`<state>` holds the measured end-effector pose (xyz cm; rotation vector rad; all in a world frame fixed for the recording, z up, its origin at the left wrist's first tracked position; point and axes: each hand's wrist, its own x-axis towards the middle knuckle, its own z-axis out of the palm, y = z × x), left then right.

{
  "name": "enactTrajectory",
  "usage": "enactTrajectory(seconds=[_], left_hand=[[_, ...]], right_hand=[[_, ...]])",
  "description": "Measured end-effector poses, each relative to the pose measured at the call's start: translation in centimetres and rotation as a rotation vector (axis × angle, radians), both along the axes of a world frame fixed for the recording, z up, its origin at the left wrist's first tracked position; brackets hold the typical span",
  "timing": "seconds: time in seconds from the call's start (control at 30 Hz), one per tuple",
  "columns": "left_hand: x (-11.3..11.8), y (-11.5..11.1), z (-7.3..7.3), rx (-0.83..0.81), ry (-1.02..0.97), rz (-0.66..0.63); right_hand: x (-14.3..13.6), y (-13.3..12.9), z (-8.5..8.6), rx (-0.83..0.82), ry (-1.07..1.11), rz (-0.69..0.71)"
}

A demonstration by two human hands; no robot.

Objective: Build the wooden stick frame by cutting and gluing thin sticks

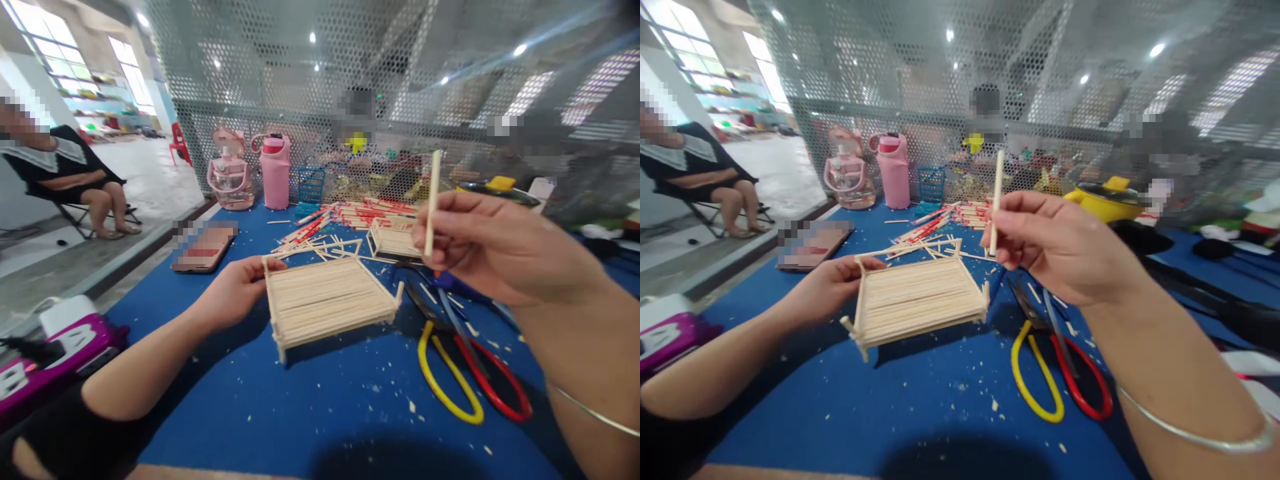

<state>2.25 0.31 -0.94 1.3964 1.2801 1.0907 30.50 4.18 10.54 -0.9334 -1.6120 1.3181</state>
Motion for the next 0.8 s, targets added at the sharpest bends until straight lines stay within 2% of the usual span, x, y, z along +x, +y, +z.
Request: enactTrajectory(seconds=[0.1, 0.27, 0.43, 0.5, 0.6, 0.73, 0.8], left_hand=[[0.6, -0.3, 0.3, -0.036, -0.001, 0.010], [2.5, -0.4, -0.5, -0.048, -0.059, 0.129], [3.3, 0.1, -1.6, -0.031, -0.113, 0.218], [3.2, 0.1, -1.6, -0.030, -0.068, 0.201], [2.7, -0.1, -1.2, 0.015, 0.058, 0.120], [1.7, -0.5, -0.2, 0.036, -0.014, -0.066], [1.2, -1.0, 0.2, 0.043, -0.038, 0.005]], right_hand=[[0.6, -0.5, 0.4, 0.006, -0.010, -0.013], [-1.4, -1.9, -1.6, 0.000, -0.204, 0.209], [-3.5, -3.4, -2.4, -0.015, -0.209, 0.226], [-4.5, -3.6, -2.9, -0.065, -0.170, 0.210], [-6.4, -3.8, -4.4, -0.225, -0.096, 0.198], [-8.5, -3.9, -5.9, -0.368, -0.038, 0.179], [-8.9, -3.8, -6.2, -0.385, -0.031, 0.201]])
